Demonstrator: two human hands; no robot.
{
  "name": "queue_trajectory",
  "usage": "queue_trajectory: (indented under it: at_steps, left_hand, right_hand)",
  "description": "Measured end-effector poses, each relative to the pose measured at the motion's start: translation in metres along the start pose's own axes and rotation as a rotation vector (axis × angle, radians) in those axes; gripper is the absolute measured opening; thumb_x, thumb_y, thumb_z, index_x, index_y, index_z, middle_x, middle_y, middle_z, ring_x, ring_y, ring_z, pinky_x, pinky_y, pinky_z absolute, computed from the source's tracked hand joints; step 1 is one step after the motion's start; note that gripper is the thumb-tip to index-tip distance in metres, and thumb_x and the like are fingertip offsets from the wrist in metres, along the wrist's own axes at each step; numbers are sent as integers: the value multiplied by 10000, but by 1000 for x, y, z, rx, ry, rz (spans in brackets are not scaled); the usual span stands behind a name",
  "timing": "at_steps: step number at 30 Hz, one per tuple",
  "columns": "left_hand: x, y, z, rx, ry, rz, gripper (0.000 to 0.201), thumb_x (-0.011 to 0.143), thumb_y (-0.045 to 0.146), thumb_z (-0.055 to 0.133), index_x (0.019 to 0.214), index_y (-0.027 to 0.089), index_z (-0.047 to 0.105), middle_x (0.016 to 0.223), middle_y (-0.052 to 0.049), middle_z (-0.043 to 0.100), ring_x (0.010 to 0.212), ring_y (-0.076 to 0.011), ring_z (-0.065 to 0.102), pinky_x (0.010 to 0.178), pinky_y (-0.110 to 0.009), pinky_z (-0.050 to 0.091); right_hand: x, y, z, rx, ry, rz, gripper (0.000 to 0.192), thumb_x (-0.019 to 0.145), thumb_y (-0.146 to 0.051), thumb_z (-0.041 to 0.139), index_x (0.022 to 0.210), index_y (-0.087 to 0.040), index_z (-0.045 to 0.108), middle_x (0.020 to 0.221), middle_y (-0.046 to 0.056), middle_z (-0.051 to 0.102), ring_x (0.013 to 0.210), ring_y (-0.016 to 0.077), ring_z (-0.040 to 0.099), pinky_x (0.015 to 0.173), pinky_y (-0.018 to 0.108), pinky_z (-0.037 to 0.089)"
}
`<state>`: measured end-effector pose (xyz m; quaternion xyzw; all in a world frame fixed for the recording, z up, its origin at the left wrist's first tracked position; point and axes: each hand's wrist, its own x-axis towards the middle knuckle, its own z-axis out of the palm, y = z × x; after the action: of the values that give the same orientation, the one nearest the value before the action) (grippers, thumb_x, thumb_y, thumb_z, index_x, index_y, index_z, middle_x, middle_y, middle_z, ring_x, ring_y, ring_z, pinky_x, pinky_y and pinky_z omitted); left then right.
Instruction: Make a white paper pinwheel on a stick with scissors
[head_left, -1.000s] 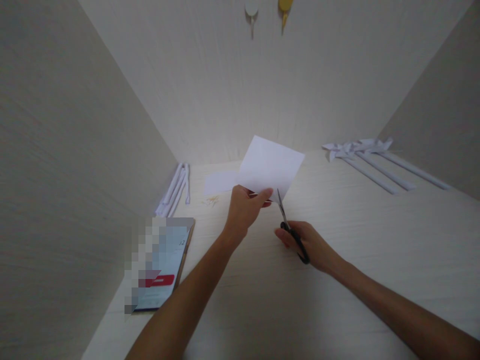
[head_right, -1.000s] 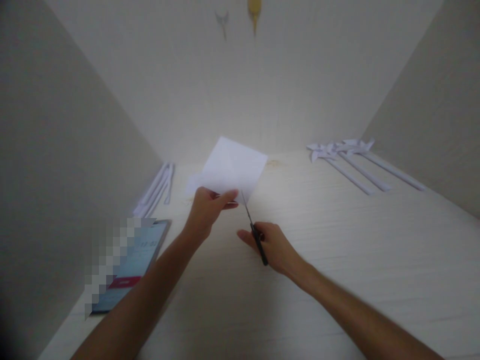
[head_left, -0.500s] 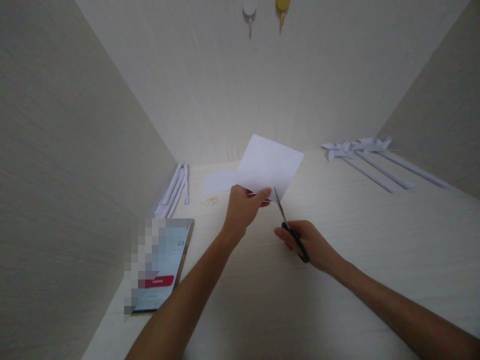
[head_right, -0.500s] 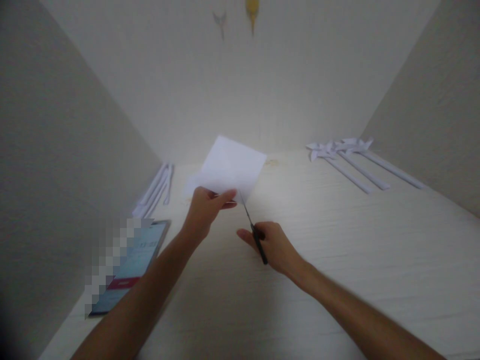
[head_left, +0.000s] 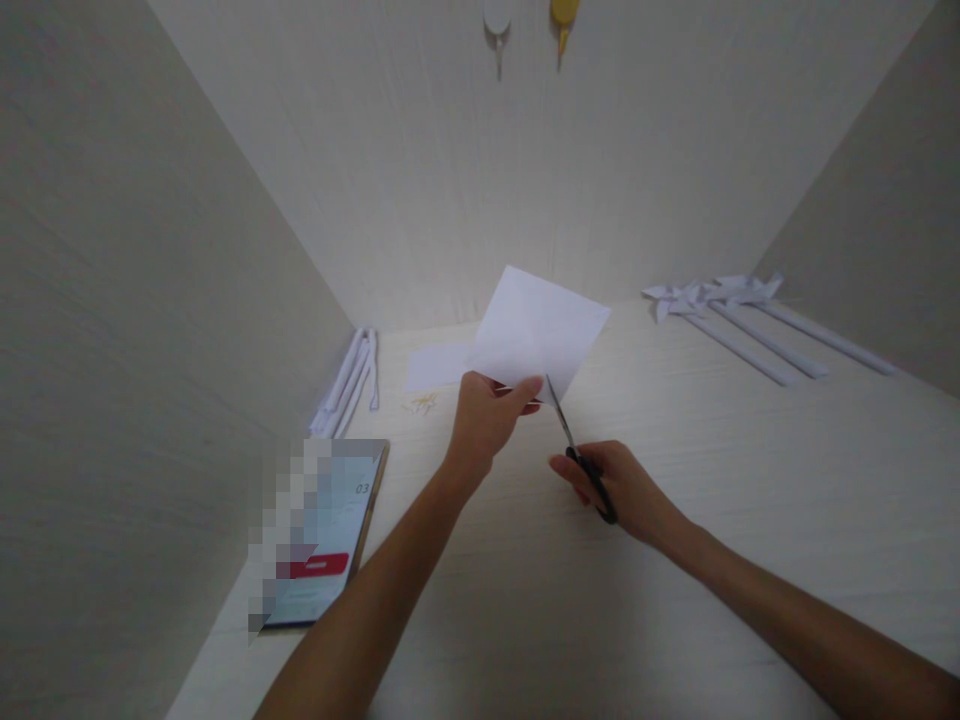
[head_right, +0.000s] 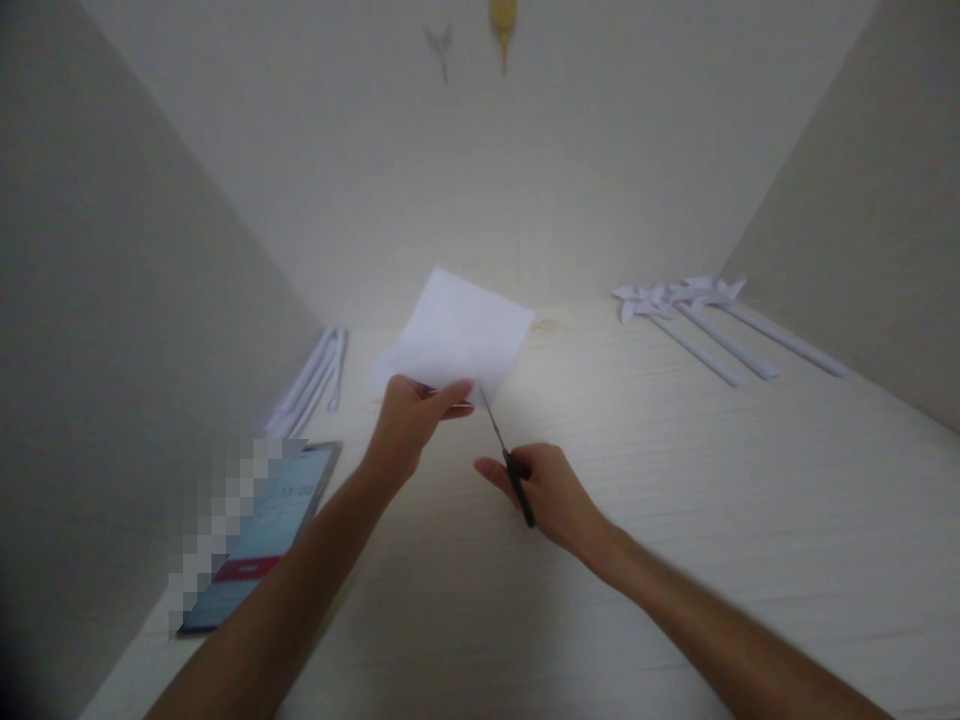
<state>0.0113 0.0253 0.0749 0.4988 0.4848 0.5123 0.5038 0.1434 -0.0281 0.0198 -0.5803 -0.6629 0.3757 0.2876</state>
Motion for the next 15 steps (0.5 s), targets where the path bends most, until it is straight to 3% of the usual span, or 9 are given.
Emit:
queue_trajectory:
  at_steps: [15]
  left_hand:
    - [0,1,-1,-14,-10,-5,182,532,202,698,668,94,643,655,-44,669,555,-131,612,523,-234,535]
  right_hand:
    - [0,1,1,7,22,23,523,692,-615,438,417,-177,362,387,-24,357,386,82,332,399,236,213]
